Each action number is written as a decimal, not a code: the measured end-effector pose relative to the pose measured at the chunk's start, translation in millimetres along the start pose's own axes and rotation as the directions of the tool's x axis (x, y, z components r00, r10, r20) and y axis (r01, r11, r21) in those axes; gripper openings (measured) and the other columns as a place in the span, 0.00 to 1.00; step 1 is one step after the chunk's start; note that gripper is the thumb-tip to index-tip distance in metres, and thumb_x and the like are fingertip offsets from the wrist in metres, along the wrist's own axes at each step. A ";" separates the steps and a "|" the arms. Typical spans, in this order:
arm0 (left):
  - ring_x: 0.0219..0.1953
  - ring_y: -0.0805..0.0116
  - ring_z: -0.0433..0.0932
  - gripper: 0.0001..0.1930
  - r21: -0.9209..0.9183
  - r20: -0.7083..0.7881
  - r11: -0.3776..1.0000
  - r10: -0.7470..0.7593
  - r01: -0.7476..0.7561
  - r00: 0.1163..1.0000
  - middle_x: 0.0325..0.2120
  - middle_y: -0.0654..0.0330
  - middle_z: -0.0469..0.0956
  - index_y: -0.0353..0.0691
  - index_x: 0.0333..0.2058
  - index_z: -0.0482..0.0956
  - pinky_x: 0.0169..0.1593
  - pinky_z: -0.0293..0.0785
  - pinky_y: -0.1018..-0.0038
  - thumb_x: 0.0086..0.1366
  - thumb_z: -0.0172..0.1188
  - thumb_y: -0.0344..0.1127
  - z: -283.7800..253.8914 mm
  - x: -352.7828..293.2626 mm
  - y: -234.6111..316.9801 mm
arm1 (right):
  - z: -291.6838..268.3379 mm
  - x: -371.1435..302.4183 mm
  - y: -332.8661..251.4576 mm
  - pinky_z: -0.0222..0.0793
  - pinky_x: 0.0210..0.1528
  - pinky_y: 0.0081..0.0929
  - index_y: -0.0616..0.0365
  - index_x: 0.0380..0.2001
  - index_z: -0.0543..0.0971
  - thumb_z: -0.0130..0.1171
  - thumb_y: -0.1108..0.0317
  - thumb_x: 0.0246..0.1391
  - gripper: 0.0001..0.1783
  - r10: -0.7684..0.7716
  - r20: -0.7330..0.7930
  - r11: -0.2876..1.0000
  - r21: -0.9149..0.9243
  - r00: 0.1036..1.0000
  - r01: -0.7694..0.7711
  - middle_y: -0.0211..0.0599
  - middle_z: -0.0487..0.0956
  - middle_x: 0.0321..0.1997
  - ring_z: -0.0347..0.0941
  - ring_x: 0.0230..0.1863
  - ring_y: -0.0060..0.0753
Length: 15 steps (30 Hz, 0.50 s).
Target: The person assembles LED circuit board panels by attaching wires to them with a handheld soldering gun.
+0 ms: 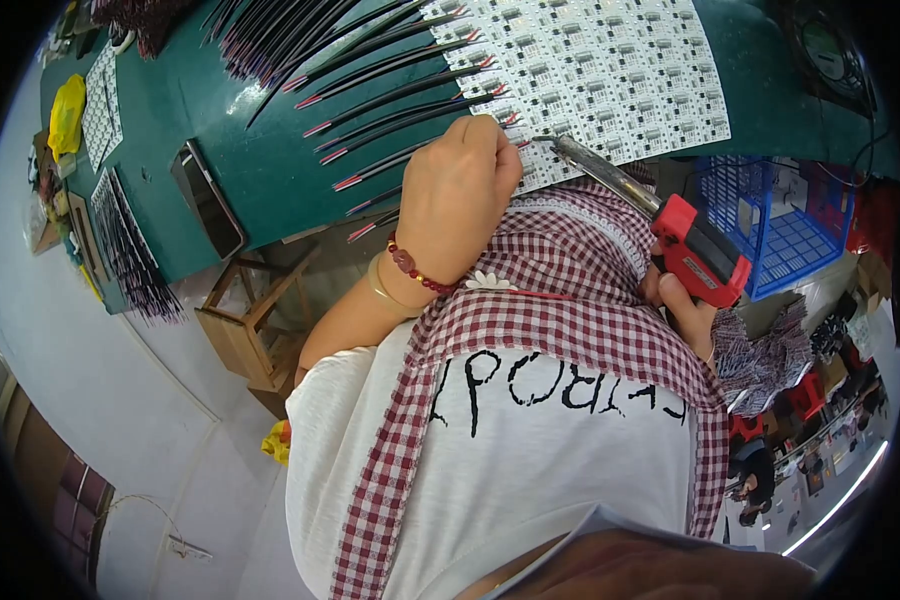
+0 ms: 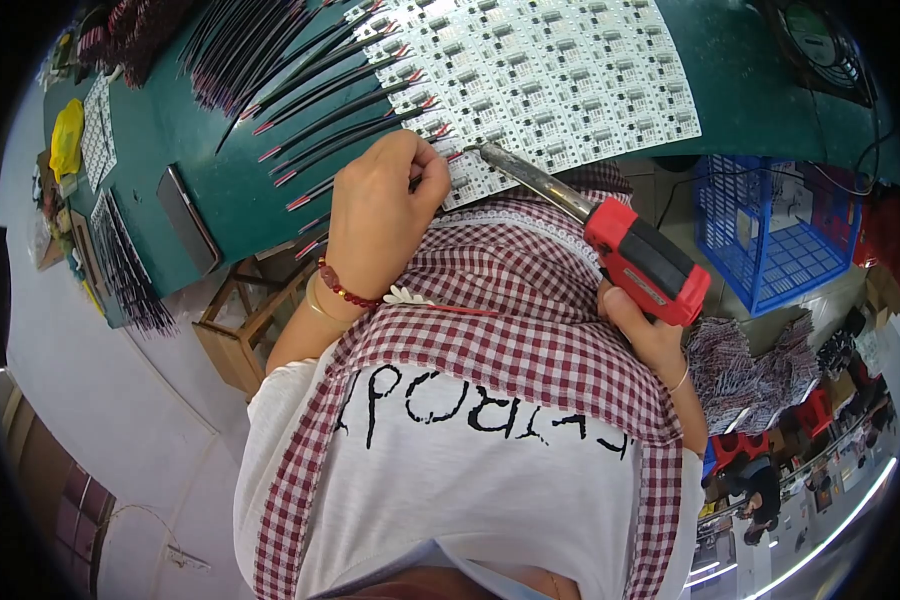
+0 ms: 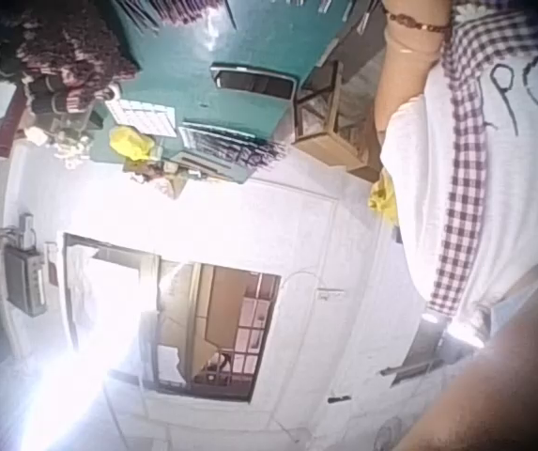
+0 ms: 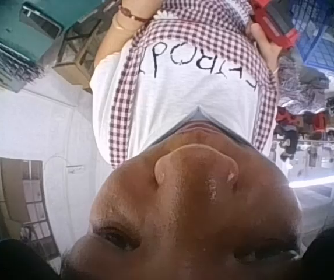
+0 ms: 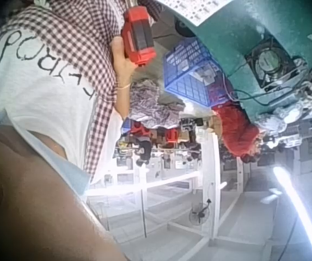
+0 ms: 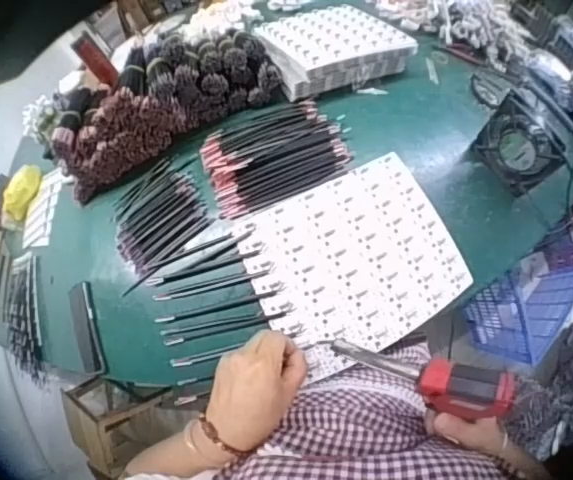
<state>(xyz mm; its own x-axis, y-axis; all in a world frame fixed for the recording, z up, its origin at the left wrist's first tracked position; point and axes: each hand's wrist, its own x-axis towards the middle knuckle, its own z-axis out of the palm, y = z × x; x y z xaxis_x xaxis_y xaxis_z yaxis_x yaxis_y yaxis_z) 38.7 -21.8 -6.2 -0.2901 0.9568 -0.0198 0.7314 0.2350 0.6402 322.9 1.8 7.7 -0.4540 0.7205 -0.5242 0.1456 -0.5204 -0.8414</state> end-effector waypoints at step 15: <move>0.20 0.57 0.75 0.05 -0.036 0.024 0.999 0.015 -0.014 1.000 0.19 0.53 0.74 0.33 0.22 0.71 0.24 0.70 0.70 0.51 0.60 0.24 -1.5 2.8 -2.0 | 3.5 7.8 -2.7 0.57 0.25 0.20 0.66 0.40 0.70 0.57 0.61 0.53 0.19 0.046 0.003 0.988 -0.149 0.999 -0.045 0.33 0.70 0.20 0.63 0.20 0.22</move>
<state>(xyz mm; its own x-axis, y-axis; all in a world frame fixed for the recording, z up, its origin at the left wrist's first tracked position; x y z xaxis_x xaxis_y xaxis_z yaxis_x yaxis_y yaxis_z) 35.5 -19.8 -6.4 -0.2644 0.9640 -0.0284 0.7130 0.2152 0.6674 315.8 7.2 6.3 -0.4497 0.6945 -0.5617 0.2950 -0.4781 -0.8273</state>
